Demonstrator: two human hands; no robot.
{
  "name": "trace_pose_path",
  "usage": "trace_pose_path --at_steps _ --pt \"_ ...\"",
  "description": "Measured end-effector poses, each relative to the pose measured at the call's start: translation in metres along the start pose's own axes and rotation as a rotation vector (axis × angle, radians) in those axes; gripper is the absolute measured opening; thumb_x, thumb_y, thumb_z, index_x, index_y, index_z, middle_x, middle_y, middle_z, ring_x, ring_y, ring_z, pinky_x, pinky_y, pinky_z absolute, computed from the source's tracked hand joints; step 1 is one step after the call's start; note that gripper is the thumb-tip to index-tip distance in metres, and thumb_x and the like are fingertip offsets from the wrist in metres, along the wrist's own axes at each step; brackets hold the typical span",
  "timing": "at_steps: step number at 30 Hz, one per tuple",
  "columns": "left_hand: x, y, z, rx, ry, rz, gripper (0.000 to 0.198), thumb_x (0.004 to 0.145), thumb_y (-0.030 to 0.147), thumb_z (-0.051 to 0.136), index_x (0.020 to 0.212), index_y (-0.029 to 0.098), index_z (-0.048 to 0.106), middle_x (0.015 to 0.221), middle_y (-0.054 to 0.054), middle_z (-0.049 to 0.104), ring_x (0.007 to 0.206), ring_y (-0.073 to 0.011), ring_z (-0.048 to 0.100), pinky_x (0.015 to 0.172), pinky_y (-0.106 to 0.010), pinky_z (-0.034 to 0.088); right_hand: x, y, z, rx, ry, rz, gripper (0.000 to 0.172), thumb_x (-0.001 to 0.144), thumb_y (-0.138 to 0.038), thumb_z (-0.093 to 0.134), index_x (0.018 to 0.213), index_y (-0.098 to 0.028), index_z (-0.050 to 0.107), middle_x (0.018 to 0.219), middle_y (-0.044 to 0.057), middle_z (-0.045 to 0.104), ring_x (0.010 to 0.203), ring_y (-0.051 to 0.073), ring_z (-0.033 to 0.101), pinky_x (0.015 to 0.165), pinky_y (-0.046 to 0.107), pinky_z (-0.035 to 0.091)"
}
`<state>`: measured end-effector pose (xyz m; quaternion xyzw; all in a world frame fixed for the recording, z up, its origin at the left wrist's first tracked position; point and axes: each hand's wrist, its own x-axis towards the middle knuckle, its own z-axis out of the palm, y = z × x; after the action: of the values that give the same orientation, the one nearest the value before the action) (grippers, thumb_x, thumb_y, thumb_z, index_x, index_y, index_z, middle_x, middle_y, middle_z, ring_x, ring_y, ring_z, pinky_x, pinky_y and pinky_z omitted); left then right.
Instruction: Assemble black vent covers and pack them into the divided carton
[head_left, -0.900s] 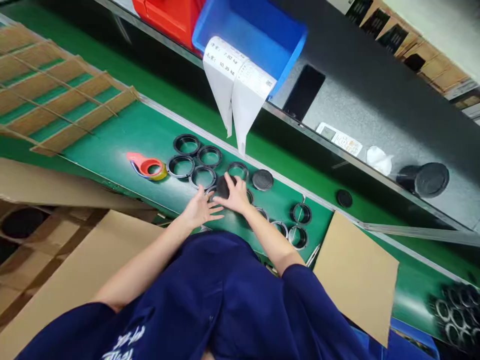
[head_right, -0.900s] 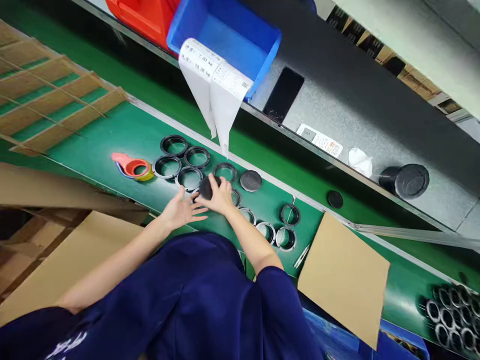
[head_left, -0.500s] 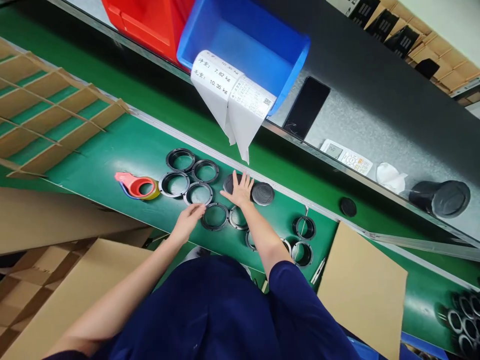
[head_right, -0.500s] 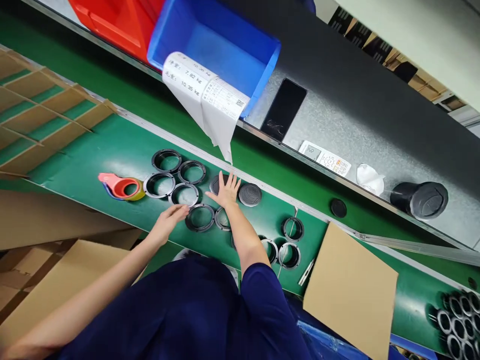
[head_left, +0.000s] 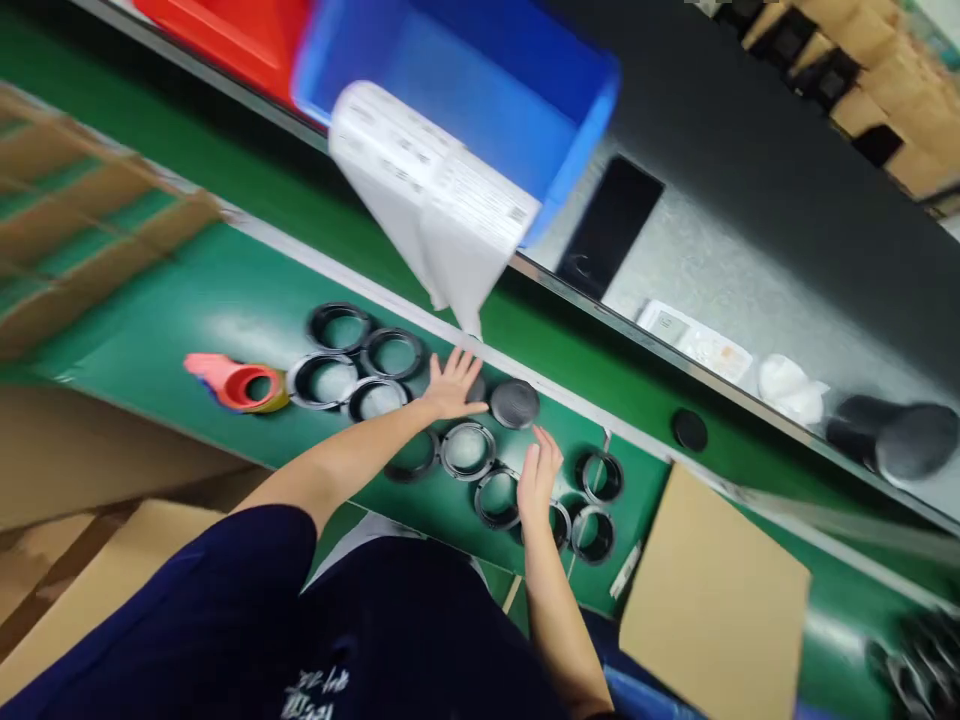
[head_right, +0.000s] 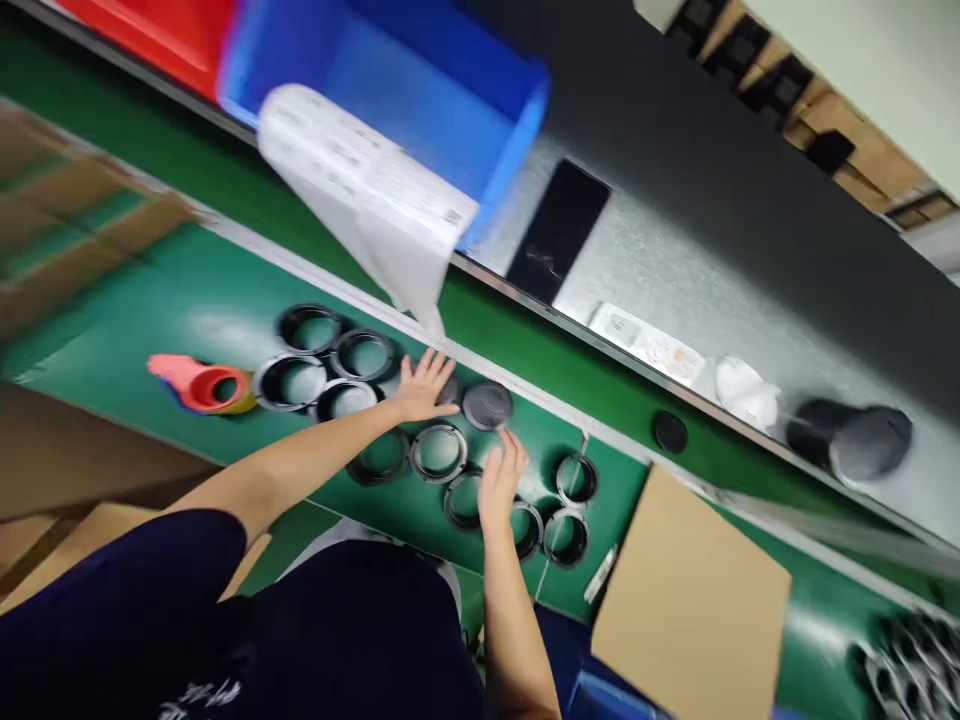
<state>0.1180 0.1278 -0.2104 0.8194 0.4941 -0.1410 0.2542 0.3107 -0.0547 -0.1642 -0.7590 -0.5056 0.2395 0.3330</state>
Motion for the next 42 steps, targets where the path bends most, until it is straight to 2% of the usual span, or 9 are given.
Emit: trace_pose_path --at_steps 4,8,16,22,27,31,35,39,42 --pt "-0.025 0.009 -0.03 0.013 -0.174 0.081 0.125 0.061 0.034 0.086 0.167 0.023 0.021 0.172 -0.024 0.013 0.155 -0.0506 0.011 0.111 -0.08 0.025 0.017 0.02 0.004 -0.073 -0.194 -0.154 0.058 0.104 -0.051 0.035 0.137 -0.012 0.062 0.142 0.023 0.057 0.138 0.034 0.049 0.116 0.056 0.036" --pt "-0.089 0.018 -0.046 -0.109 0.152 0.024 0.116 0.064 0.042 0.082 0.165 0.025 0.028 0.169 -0.025 0.02 0.15 -0.0516 0.021 0.104 -0.074 0.039 0.07 0.039 0.033 -0.439 -0.476 -0.341 0.088 0.084 -0.049 0.066 0.161 -0.018 0.037 0.17 0.026 0.011 0.155 0.049 0.02 0.116 0.066 0.029" --pt "-0.354 0.015 -0.007 -0.211 0.702 -0.266 0.102 0.067 0.037 0.075 0.161 0.026 0.037 0.164 -0.02 0.028 0.148 -0.0446 0.029 0.119 -0.062 0.032 0.129 0.05 0.068 -0.716 -0.789 -0.265 0.106 0.067 -0.056 0.074 0.162 -0.037 0.031 0.171 0.021 0.012 0.152 0.055 0.025 0.102 0.075 0.039" --pt "-0.554 -0.085 0.032 -0.151 0.967 -1.163 0.096 0.072 0.045 0.073 0.159 0.024 0.039 0.161 -0.019 0.029 0.149 -0.0415 0.03 0.123 -0.059 0.028 0.109 -0.011 0.044 -0.469 -0.386 -0.202 0.118 0.061 -0.077 0.07 0.163 -0.031 0.03 0.157 0.027 0.037 0.145 0.061 0.034 0.099 0.081 0.042" --pt "-0.7 -0.22 0.069 -0.376 0.813 -1.738 0.101 0.077 0.054 0.072 0.164 0.029 0.028 0.166 -0.022 0.022 0.15 -0.0492 0.023 0.112 -0.07 0.036 0.001 -0.156 0.065 -0.152 -0.702 -0.773 0.104 0.072 -0.067 0.072 0.16 -0.025 0.035 0.15 0.022 0.051 0.142 0.047 0.048 0.118 0.065 0.041" --pt "-0.775 -0.325 0.118 -0.522 0.628 -1.784 0.1 0.077 0.049 0.073 0.164 0.03 0.029 0.166 -0.024 0.021 0.148 -0.051 0.025 0.109 -0.07 0.037 -0.152 -0.311 0.148 -0.048 -1.071 -1.095 0.099 0.078 -0.049 0.074 0.163 -0.029 0.027 0.162 0.015 0.041 0.15 0.039 0.041 0.119 0.058 0.044" --pt "-0.806 -0.401 0.169 -0.582 0.524 -1.684 0.101 0.075 0.047 0.077 0.164 0.033 0.031 0.168 -0.023 0.016 0.151 -0.0508 0.019 0.11 -0.07 0.036 -0.312 -0.44 0.3 -0.063 -1.252 -1.262 0.109 0.071 -0.043 0.079 0.164 -0.02 0.027 0.162 0.021 0.036 0.15 0.04 0.037 0.117 0.057 0.044" --pt "-0.823 -0.447 0.215 -0.566 0.479 -1.585 0.102 0.076 0.046 0.079 0.164 0.033 0.031 0.169 -0.023 0.013 0.154 -0.0488 0.015 0.111 -0.07 0.035 -0.438 -0.509 0.468 -0.41 -1.389 -1.397 0.112 0.071 -0.044 0.083 0.165 -0.021 0.026 0.166 0.023 0.027 0.151 0.045 0.028 0.115 0.063 0.039" --pt "-0.833 -0.469 0.243 -0.532 0.504 -1.551 0.101 0.076 0.047 0.079 0.164 0.034 0.032 0.169 -0.021 0.015 0.154 -0.0474 0.015 0.113 -0.069 0.035 -0.504 -0.527 0.56 -0.608 -1.456 -1.469 0.121 0.07 -0.046 0.087 0.168 -0.025 0.019 0.171 0.02 0.018 0.154 0.047 0.02 0.118 0.065 0.033"
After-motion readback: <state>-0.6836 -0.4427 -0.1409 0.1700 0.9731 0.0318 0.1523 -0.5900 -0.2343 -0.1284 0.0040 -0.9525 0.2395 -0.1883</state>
